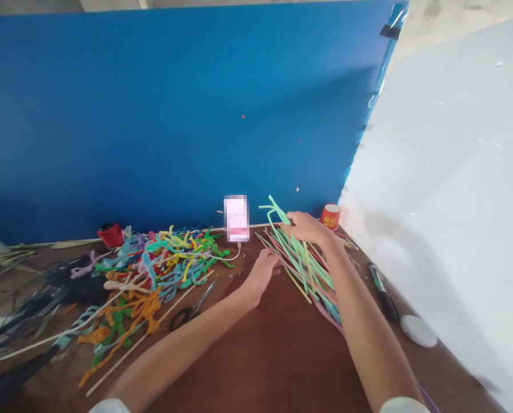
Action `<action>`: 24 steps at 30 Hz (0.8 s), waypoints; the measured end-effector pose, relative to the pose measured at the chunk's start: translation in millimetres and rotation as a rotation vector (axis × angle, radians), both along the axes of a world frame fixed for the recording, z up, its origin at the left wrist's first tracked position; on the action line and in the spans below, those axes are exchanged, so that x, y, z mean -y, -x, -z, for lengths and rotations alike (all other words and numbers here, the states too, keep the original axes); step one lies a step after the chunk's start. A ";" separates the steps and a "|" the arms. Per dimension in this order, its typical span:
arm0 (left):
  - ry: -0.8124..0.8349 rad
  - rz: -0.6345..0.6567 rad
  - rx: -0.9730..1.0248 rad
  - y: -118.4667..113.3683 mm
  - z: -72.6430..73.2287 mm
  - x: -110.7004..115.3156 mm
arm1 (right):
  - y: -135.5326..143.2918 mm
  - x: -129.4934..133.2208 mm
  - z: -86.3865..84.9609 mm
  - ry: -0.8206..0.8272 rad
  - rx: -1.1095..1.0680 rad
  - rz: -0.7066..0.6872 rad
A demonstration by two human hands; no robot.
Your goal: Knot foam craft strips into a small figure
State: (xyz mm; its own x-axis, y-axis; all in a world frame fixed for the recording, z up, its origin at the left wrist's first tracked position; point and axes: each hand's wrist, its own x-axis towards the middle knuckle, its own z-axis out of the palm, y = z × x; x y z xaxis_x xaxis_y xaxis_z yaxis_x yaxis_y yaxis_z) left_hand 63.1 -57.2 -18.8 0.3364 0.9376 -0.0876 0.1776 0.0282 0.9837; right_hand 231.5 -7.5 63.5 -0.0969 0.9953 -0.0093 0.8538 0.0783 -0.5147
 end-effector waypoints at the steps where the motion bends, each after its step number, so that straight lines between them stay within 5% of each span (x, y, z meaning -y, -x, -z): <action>1: 0.020 -0.022 0.025 0.3 -4.1 1.6 | 0.5 -0.8 1.1 0.007 -0.008 -0.016; 7: 0.137 -0.051 0.137 0.3 -10.4 6.3 | 6.9 10.3 -5.7 0.004 -0.094 -0.102; 16: 0.106 0.024 0.260 -0.7 -13.7 16.9 | 22.4 34.6 -27.8 -0.232 -0.256 -0.195; 21: -0.033 0.090 0.430 3.0 -26.3 17.3 | 28.5 39.6 -27.6 -0.122 -0.359 -0.288; 24: 0.031 0.094 0.435 4.8 -26.6 12.1 | 33.0 38.9 -24.7 -0.022 -0.401 -0.361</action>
State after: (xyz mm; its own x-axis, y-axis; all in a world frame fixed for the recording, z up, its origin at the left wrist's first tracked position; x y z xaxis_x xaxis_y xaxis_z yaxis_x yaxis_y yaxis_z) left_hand 58.3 -69.3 7.8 0.4321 0.9002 0.0534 -0.2495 0.0624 0.9664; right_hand 198.6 -46.3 88.1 -0.4249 0.8974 0.1191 0.5073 0.3450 -0.7897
